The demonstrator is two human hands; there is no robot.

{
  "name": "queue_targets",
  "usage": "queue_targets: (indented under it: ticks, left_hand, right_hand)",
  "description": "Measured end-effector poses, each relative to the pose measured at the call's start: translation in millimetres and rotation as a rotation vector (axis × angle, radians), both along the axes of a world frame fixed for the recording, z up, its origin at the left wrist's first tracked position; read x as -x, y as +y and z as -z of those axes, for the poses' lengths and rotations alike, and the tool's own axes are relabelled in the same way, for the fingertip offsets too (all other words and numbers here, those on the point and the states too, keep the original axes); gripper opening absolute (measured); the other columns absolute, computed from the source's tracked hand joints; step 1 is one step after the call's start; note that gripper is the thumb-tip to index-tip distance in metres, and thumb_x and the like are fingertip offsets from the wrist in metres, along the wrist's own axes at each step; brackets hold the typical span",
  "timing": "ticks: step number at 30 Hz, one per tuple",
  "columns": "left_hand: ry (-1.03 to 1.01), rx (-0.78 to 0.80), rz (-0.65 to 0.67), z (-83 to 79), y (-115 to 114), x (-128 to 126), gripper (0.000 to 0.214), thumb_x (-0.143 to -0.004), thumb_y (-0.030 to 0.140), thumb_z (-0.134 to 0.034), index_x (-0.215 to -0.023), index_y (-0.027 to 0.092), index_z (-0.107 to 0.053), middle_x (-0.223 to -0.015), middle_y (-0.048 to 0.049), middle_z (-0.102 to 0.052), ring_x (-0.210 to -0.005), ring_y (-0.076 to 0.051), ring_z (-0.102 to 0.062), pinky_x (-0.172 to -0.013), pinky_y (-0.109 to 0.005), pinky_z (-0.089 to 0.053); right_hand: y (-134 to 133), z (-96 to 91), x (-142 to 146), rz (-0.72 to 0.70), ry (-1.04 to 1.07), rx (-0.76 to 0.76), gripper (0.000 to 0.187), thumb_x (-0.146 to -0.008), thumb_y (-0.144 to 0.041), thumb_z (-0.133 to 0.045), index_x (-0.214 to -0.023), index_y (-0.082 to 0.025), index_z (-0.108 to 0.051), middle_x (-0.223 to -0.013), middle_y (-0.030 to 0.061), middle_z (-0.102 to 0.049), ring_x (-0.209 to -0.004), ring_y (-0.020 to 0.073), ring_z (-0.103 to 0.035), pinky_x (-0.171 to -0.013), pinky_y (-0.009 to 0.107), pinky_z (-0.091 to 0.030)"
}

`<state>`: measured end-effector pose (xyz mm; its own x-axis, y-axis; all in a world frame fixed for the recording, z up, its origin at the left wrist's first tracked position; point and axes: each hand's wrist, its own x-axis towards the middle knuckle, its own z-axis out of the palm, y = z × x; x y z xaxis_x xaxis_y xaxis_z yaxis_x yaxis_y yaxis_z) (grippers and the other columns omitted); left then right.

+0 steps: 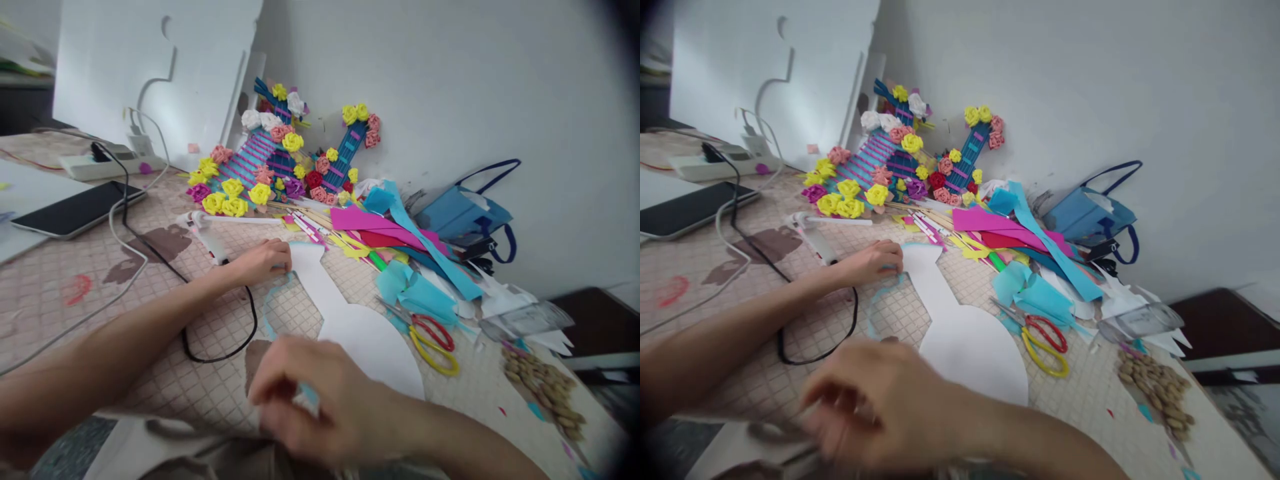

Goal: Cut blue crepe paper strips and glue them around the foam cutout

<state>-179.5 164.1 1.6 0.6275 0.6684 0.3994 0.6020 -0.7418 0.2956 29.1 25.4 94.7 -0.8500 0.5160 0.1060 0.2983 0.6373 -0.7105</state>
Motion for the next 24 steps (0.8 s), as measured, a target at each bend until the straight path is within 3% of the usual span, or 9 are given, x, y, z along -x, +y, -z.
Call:
queue_targets:
  ticks: [4, 8, 11, 17, 24]
  left_hand:
    - [0.014, 0.017, -0.015, -3.8, -2, 2, 0.010, -0.082, 0.011, -0.059, -0.082, 0.017, -0.068, -0.092, -0.0057, -0.060, -0.093, -0.019, -0.055, -0.088, -0.031, -0.039]
    - [0.014, 0.039, -0.020, -6.8, -3, 3, 0.011, -0.080, 0.010, -0.060, -0.081, 0.017, -0.068, -0.091, -0.0052, -0.060, -0.092, -0.018, -0.055, -0.088, -0.029, -0.039]
    - [0.004, 0.039, -0.024, -6.3, -2, 5, 0.010, -0.079, 0.010, -0.060, -0.079, 0.017, -0.067, -0.090, -0.0048, -0.060, -0.091, -0.018, -0.055, -0.086, -0.028, -0.040]
    - [0.004, 0.034, -0.018, -2.2, 2, 9, 0.009, -0.078, 0.011, -0.059, -0.085, 0.017, -0.063, -0.091, -0.0048, -0.060, -0.093, -0.019, -0.055, -0.084, -0.029, -0.042]
    - [-0.006, 0.017, -0.030, -3.2, -1, 9, 0.018, -0.077, 0.008, -0.056, -0.093, 0.016, -0.060, -0.094, -0.0059, -0.062, -0.096, -0.020, -0.056, -0.087, -0.032, -0.041]
  right_hand:
    - [23, 41.2, -1, 0.223, -0.231, -0.290, 0.038, -0.082, -0.049, -0.060, -0.103, -0.019, -0.053, -0.106, 0.0080, -0.058, -0.095, 0.0213, -0.056, -0.073, 0.033, -0.045]
    - [34, 69.3, -2, 0.244, -0.385, -0.321, 0.021, -0.082, -0.035, -0.062, -0.094, -0.021, -0.052, -0.094, 0.0024, -0.059, -0.082, 0.0179, -0.057, -0.065, 0.029, -0.040]
    - [33, 74.4, -1, 0.204, -0.404, -0.317, 0.009, -0.084, -0.027, -0.058, -0.086, -0.021, -0.051, -0.086, -0.0006, -0.059, -0.077, 0.0151, -0.056, -0.063, 0.027, -0.037]
    - [31, 74.4, 3, 0.159, -0.415, -0.323, 0.003, -0.085, -0.023, -0.053, -0.085, -0.020, -0.052, -0.087, 0.0019, -0.061, -0.077, 0.0156, -0.056, -0.063, 0.027, -0.034]
    - [31, 70.9, 12, 0.122, -0.211, -0.072, 0.010, -0.079, -0.015, -0.057, -0.075, -0.021, -0.049, -0.071, -0.0047, -0.053, -0.068, 0.0106, -0.050, -0.062, 0.022, -0.033]
